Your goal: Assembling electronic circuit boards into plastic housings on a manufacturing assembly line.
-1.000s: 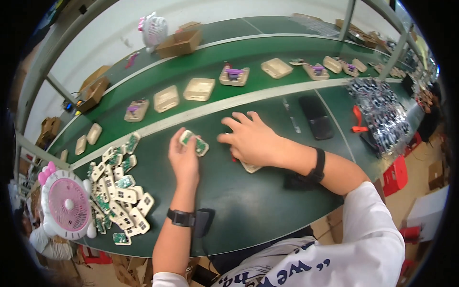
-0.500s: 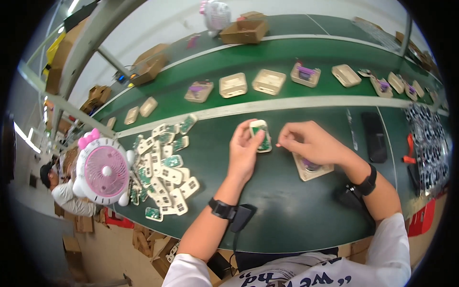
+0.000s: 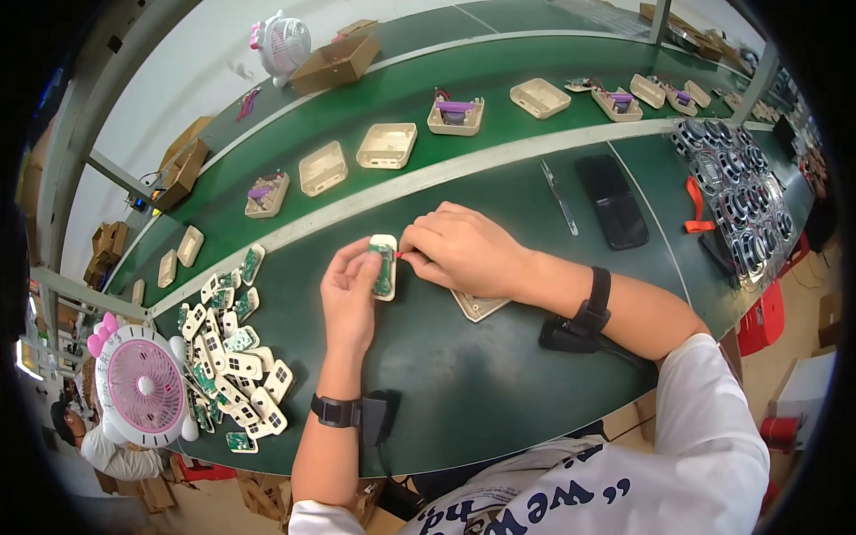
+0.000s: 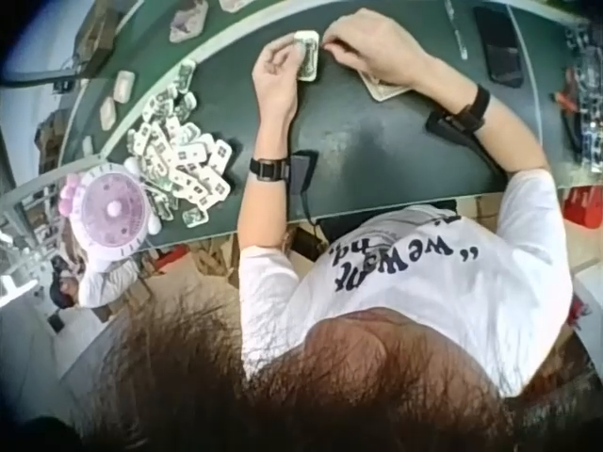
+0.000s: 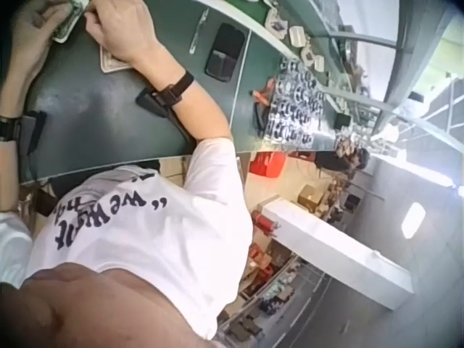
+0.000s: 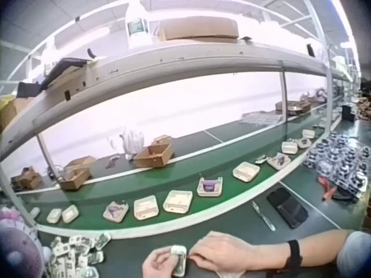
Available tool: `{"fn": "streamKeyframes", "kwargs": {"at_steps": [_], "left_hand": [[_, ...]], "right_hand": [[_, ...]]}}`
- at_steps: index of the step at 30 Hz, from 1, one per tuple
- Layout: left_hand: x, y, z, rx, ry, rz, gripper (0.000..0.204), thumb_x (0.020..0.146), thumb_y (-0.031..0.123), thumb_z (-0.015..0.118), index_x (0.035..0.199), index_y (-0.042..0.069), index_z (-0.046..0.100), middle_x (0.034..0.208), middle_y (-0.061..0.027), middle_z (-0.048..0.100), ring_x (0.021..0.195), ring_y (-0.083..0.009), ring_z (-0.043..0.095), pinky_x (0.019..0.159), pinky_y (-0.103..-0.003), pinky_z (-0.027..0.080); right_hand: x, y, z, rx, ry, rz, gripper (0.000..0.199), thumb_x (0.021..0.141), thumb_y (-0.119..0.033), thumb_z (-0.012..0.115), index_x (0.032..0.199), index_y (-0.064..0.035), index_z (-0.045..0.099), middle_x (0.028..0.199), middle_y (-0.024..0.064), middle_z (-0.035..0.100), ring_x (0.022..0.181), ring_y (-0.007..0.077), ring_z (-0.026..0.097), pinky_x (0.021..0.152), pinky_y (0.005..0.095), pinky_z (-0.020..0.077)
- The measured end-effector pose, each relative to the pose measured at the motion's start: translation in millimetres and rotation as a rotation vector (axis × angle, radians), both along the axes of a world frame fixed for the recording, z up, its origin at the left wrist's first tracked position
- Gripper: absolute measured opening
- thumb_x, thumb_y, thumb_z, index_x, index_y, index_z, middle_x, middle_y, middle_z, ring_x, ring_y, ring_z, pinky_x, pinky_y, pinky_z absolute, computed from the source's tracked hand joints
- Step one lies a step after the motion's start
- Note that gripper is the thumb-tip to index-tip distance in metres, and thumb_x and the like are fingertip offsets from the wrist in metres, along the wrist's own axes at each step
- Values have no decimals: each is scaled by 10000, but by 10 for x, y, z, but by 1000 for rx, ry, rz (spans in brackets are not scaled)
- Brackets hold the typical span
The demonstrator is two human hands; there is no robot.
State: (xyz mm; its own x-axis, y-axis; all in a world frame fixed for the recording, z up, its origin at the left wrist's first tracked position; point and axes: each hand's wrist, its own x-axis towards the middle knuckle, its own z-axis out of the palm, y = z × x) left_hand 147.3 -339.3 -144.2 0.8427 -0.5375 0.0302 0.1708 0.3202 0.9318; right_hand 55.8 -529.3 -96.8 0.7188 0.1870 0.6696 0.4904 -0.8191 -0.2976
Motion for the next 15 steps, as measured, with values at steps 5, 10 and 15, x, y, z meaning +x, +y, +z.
{"fn": "streamKeyframes", "kwargs": {"at_steps": [5, 10, 15], "left_hand": [[-72, -8, 64, 11, 9, 1, 385, 959, 57, 713, 1312, -20, 581, 1085, -76, 691, 959, -110, 667, 832, -247, 546], [-40, 37, -49, -117, 100, 45, 264, 960, 32, 700, 1196, 8, 583, 1137, -76, 671, 1050, -136, 647, 899, -292, 539], [-67, -3, 6, -200, 122, 90, 164, 966, 6, 676, 1026, 37, 526, 1094, -94, 678, 997, -170, 679, 888, -343, 595]], "right_hand": [[-13, 31, -24, 7, -4, 33, 167, 789, -40, 765, 890, -72, 636, 759, 49, 626, 694, 258, 600, 708, 367, 508], [-54, 80, -37, 102, 175, 56, 128, 823, -74, 724, 903, -70, 624, 821, 72, 638, 748, 278, 612, 756, 371, 498], [-32, 55, -59, 81, 125, 54, 144, 822, -78, 724, 905, -70, 607, 831, 70, 638, 752, 279, 612, 761, 372, 498]]}}
